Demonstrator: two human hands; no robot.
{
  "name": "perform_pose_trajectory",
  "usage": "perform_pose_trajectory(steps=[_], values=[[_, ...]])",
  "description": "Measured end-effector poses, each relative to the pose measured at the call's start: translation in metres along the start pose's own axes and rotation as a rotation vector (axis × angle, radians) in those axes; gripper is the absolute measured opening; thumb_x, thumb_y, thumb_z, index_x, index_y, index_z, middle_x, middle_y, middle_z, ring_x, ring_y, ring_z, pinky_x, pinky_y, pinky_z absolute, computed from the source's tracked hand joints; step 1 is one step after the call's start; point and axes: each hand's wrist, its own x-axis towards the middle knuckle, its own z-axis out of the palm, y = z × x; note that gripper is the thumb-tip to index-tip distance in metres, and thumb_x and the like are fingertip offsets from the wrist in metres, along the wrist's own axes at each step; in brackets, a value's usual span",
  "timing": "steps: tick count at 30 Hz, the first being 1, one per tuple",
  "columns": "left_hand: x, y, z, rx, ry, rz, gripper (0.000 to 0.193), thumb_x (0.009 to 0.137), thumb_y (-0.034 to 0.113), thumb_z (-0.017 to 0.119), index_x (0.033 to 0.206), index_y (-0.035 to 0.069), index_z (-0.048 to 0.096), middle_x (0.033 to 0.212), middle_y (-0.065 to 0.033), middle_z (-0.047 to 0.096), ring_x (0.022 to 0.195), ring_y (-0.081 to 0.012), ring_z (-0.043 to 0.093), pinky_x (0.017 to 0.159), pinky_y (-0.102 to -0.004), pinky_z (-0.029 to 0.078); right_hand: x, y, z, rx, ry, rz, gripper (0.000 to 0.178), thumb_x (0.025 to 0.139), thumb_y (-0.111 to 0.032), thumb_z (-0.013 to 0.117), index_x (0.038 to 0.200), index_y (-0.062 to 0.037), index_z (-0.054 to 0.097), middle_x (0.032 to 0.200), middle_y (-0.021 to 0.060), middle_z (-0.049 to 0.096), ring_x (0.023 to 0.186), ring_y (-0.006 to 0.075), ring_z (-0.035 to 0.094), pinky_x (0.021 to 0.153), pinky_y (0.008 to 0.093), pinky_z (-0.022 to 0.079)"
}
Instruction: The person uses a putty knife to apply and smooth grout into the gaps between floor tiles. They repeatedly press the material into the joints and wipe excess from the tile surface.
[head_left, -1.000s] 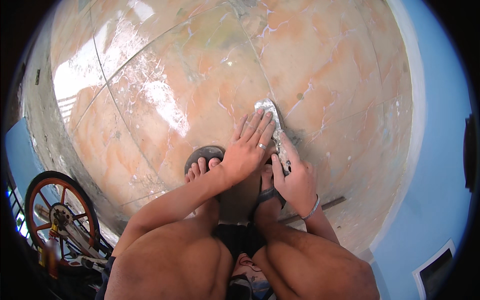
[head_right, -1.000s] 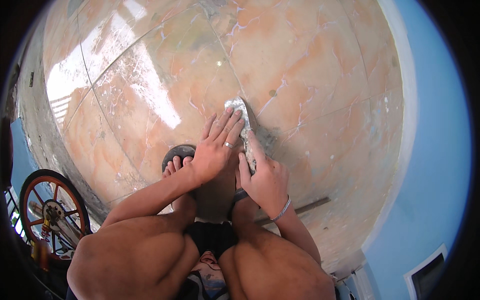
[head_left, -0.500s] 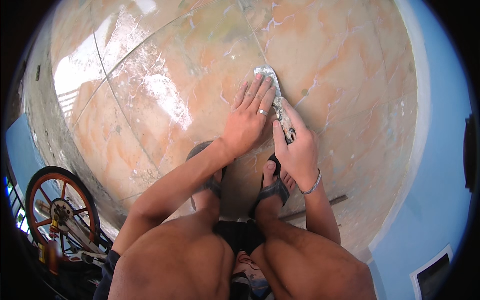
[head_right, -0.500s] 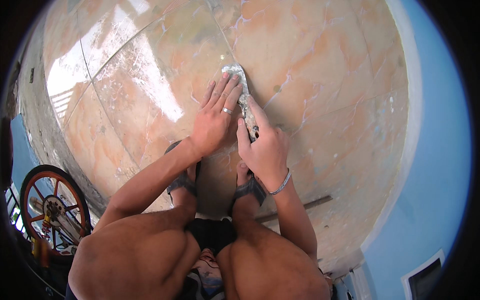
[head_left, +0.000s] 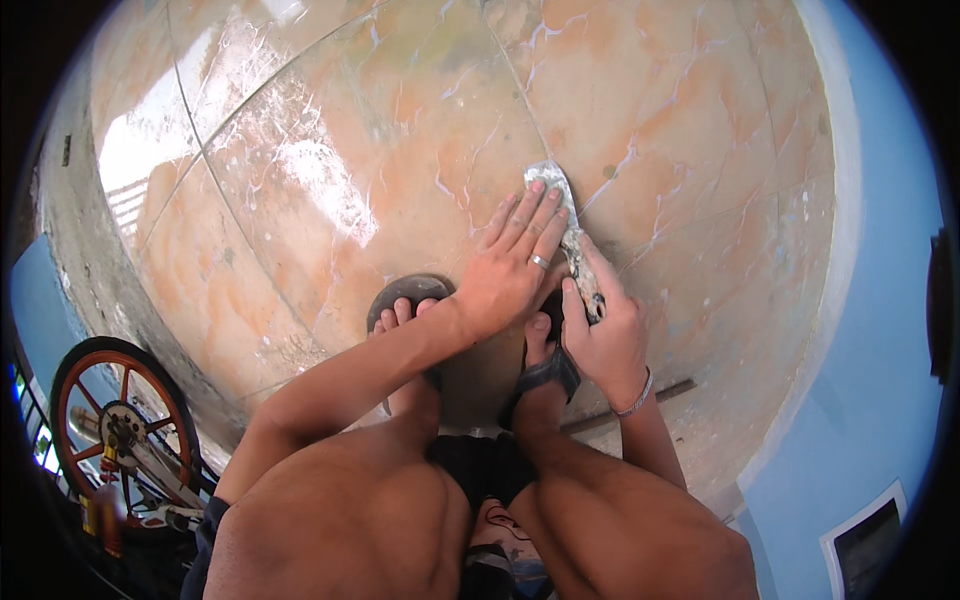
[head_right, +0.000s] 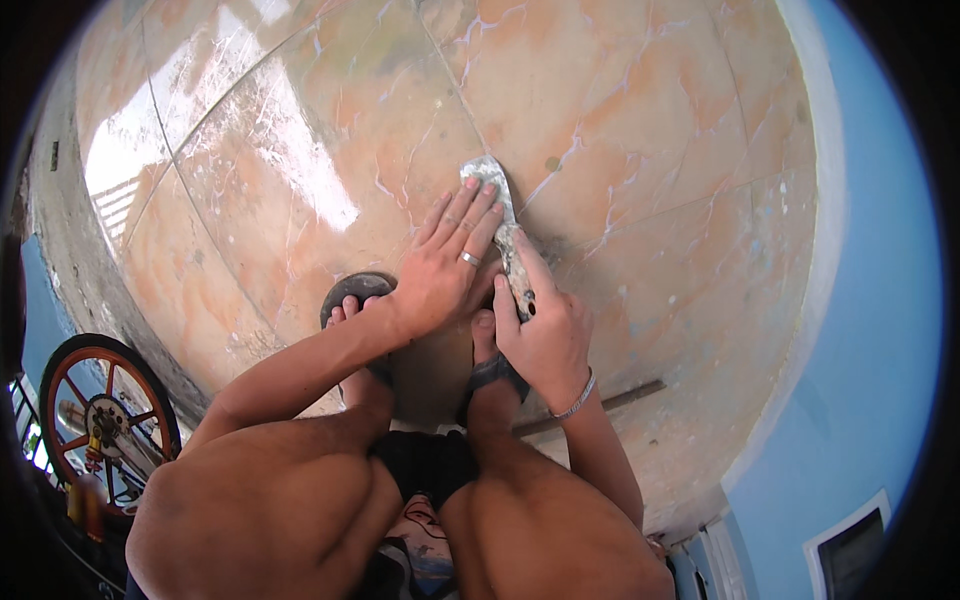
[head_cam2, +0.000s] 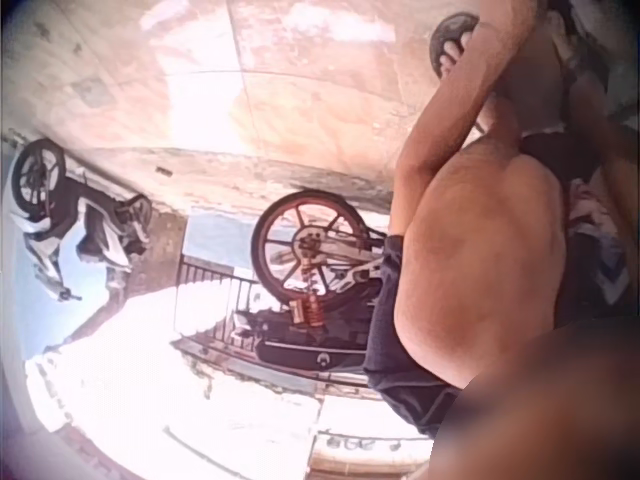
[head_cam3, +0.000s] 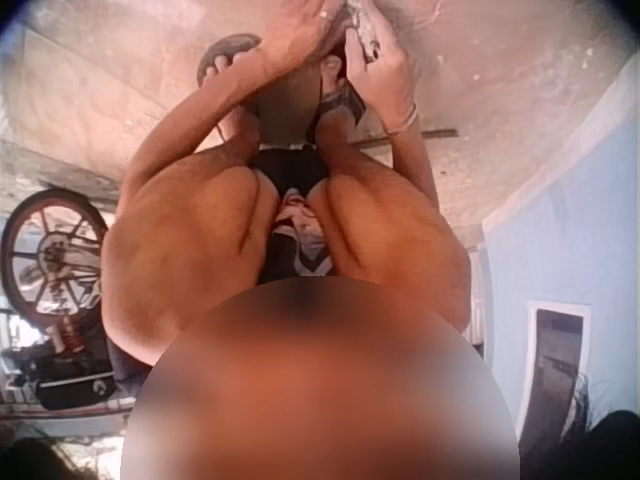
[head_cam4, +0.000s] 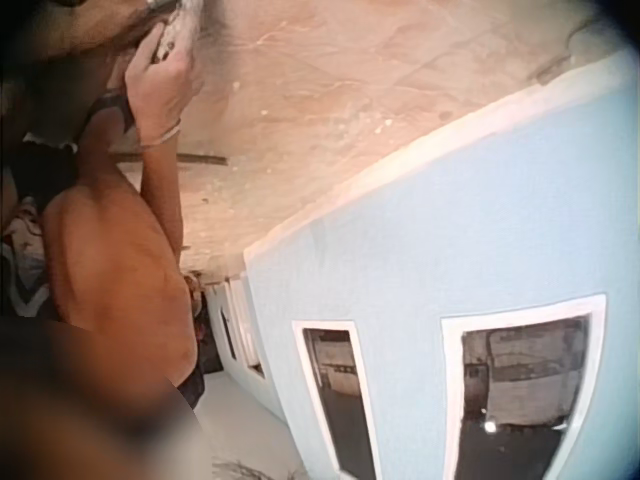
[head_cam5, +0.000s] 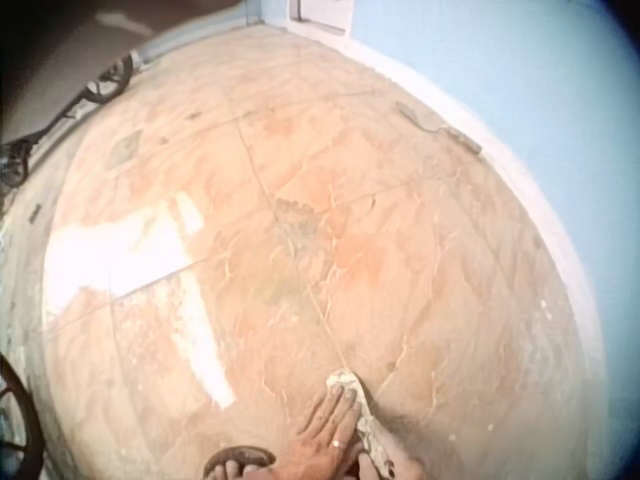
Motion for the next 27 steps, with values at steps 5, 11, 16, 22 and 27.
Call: perform_pose_trajectory(steps=[5, 11, 16, 22, 27], values=[[-0.013, 0.015, 0.004, -0.026, -0.046, -0.022, 0.077, 0.094, 0.018, 0.077, 0.162, 0.000, 0.047, 0.171, -0.0226, 0.045, 0.165, -0.0409, 0.033, 0.135, -0.0595, 0.025, -0.025, 0.012, 0.006, -0.011, 0.035, -0.026, 0.054, 0.099, -0.019, 0.075, 0.150, -0.0026, 0.066, 0.090, 0.0237, 0.079, 0.072, 0.0405, 0.077, 0.065, 0.0463, 0.061], [0.033, -0.038, -0.018, 0.122, 0.061, -0.030, 0.077, 0.092, 0.015, 0.075, 0.162, 0.002, 0.047, 0.171, -0.0203, 0.047, 0.165, -0.0380, 0.035, 0.135, -0.0591, 0.024, 0.054, -0.007, 0.019, -0.043, 0.008, -0.058, 0.050, 0.100, -0.023, 0.073, 0.146, -0.0042, 0.068, 0.092, 0.0249, 0.079, 0.074, 0.0416, 0.077, 0.067, 0.0492, 0.061], [0.114, -0.108, -0.053, 0.238, 0.254, -0.063, 0.066, 0.094, 0.014, 0.071, 0.156, 0.004, 0.052, 0.167, -0.0176, 0.053, 0.161, -0.0370, 0.042, 0.134, -0.0580, 0.027, 0.176, -0.039, 0.037, -0.154, 0.035, -0.135, 0.050, 0.101, -0.035, 0.067, 0.142, -0.0071, 0.071, 0.100, 0.0272, 0.079, 0.095, 0.0469, 0.077, 0.086, 0.0574, 0.061], [0.134, -0.140, -0.068, 0.272, 0.298, 0.033, 0.055, 0.098, 0.024, 0.072, 0.147, 0.002, 0.062, 0.159, -0.0182, 0.061, 0.154, -0.0369, 0.050, 0.132, -0.0572, 0.031, 0.202, -0.039, 0.047, -0.132, 0.086, -0.188, 0.050, 0.099, -0.035, 0.068, 0.142, -0.0080, 0.073, 0.100, 0.0260, 0.080, 0.095, 0.0479, 0.076, 0.087, 0.0559, 0.061], [0.050, -0.059, -0.021, 0.114, 0.164, 0.034, 0.059, 0.101, 0.024, 0.075, 0.155, 0.007, 0.059, 0.162, -0.0139, 0.060, 0.157, -0.0325, 0.048, 0.133, -0.0576, 0.026, 0.077, -0.010, 0.006, -0.050, -0.016, -0.038, 0.049, 0.097, -0.025, 0.073, 0.144, -0.0102, 0.072, 0.089, 0.0255, 0.077, 0.080, 0.0478, 0.075, 0.074, 0.0531, 0.060]])
